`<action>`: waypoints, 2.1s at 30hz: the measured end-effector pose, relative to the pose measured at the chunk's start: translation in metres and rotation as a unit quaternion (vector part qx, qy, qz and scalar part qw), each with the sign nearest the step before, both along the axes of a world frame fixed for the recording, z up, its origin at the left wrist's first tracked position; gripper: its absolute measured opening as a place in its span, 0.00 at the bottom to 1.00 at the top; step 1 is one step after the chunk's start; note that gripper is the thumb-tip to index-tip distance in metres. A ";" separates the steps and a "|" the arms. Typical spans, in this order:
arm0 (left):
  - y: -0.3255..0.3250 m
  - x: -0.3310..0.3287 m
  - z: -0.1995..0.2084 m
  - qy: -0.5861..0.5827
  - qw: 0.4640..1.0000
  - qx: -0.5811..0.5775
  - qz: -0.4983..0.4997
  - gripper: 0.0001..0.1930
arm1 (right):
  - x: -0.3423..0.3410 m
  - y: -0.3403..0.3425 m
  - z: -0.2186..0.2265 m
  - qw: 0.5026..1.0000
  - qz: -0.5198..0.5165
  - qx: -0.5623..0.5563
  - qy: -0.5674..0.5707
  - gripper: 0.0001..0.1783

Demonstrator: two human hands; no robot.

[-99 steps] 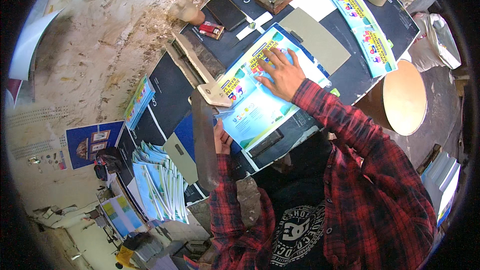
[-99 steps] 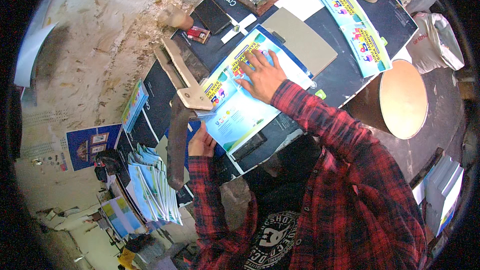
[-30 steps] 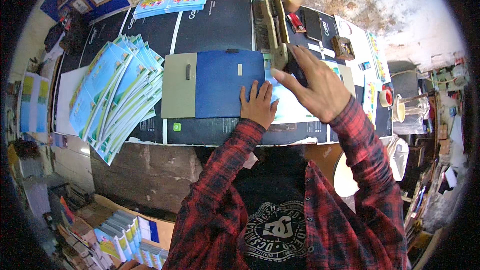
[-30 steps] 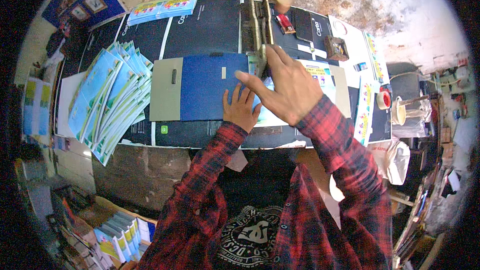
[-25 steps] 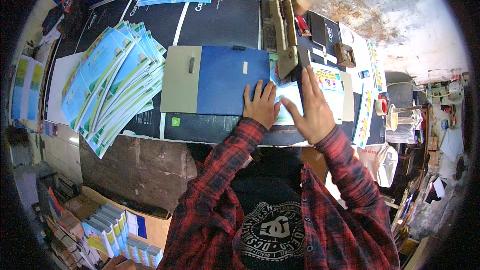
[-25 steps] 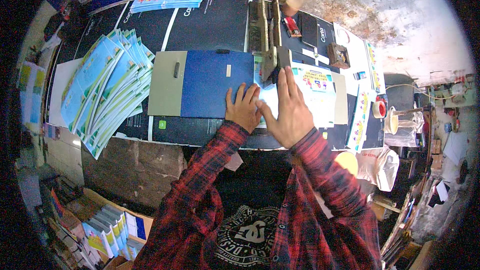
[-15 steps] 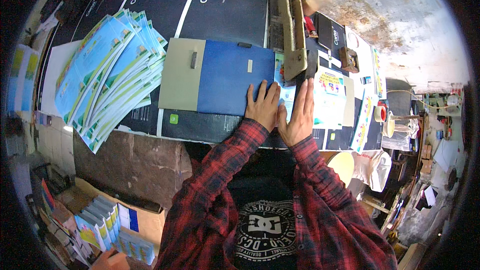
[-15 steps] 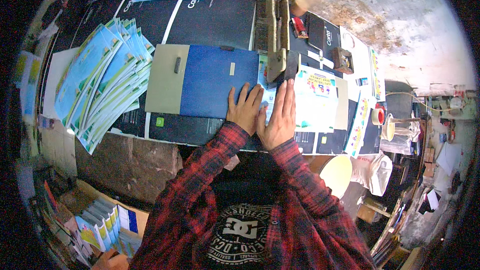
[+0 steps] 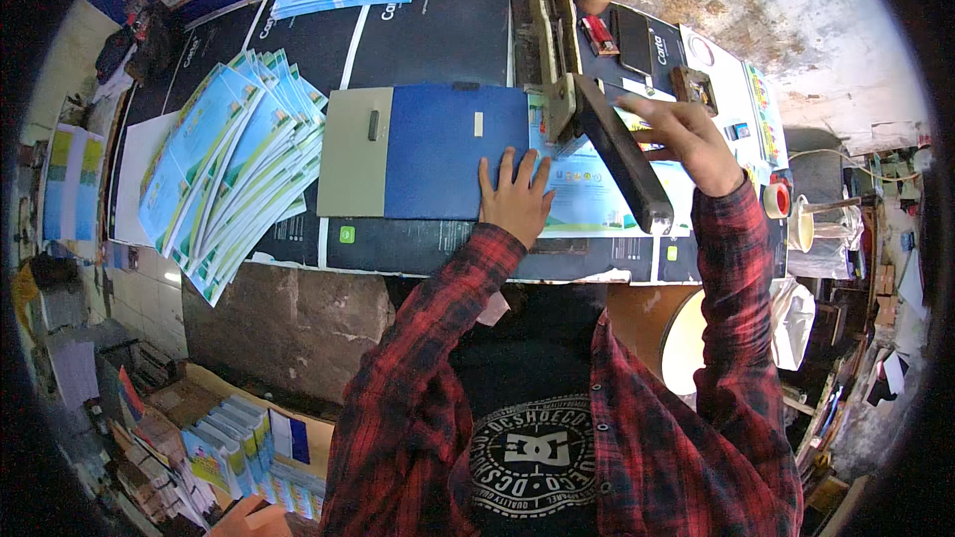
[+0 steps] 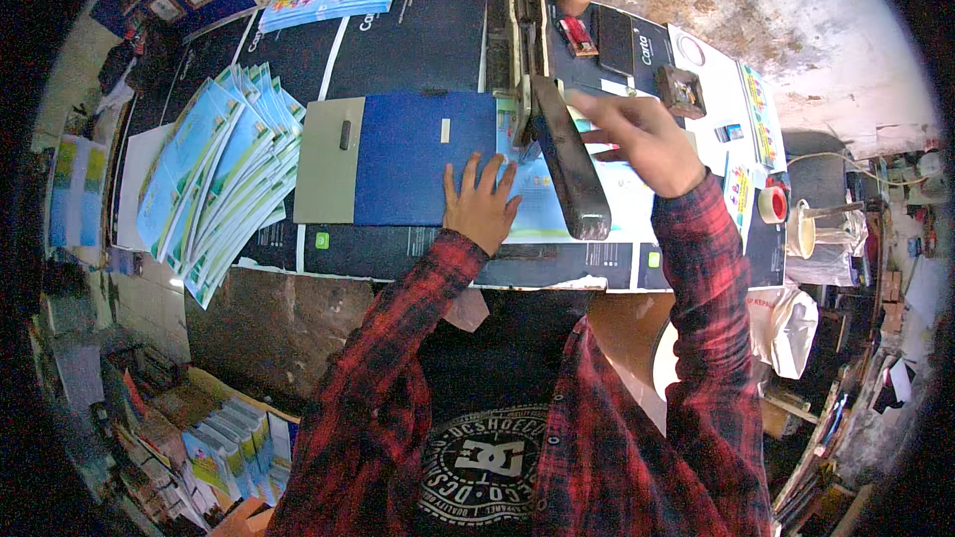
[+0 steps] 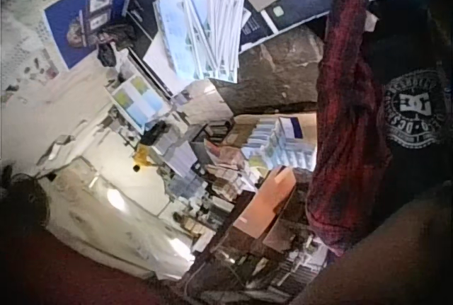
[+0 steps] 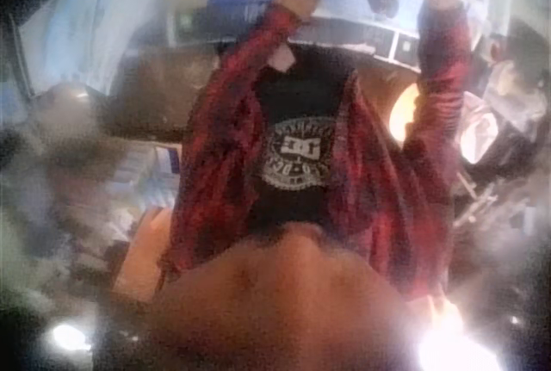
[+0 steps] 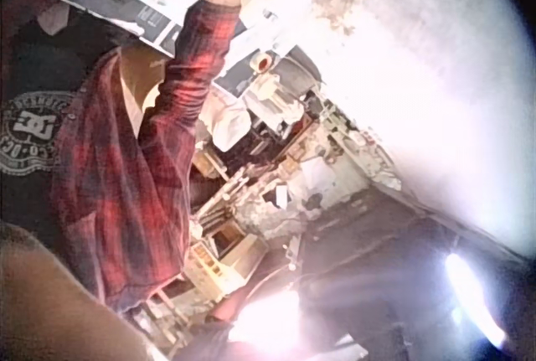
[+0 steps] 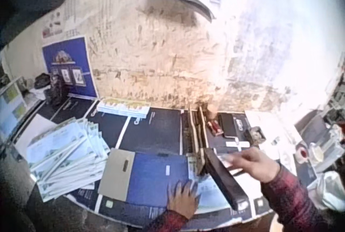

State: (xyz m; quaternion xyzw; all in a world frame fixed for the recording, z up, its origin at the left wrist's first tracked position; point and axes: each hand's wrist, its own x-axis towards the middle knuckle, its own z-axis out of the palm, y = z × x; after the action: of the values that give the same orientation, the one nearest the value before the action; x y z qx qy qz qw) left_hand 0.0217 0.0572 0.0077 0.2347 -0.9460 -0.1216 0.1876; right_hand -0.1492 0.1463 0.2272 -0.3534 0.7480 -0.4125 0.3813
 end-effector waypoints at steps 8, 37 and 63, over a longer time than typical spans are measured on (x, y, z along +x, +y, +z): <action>0.006 -0.008 0.005 -0.019 0.999 -0.039 -0.011 0.29 | -0.107 0.127 -0.200 0.888 -0.220 0.122 0.385 0.53; -0.020 0.021 -0.006 -0.015 0.999 -0.012 -0.025 0.28 | -0.067 0.070 -0.235 0.860 -0.153 0.164 0.458 0.47; -0.012 0.015 -0.008 0.018 0.999 0.033 -0.027 0.29 | 0.115 0.000 -0.109 0.860 -0.006 0.010 0.510 0.52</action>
State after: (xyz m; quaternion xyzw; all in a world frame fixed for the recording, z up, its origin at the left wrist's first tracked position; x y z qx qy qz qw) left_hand 0.0368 0.0451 -0.0005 0.2128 -0.9439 -0.1616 0.1939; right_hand -0.0341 0.1464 0.1185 -0.5062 0.8439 -0.1696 -0.0530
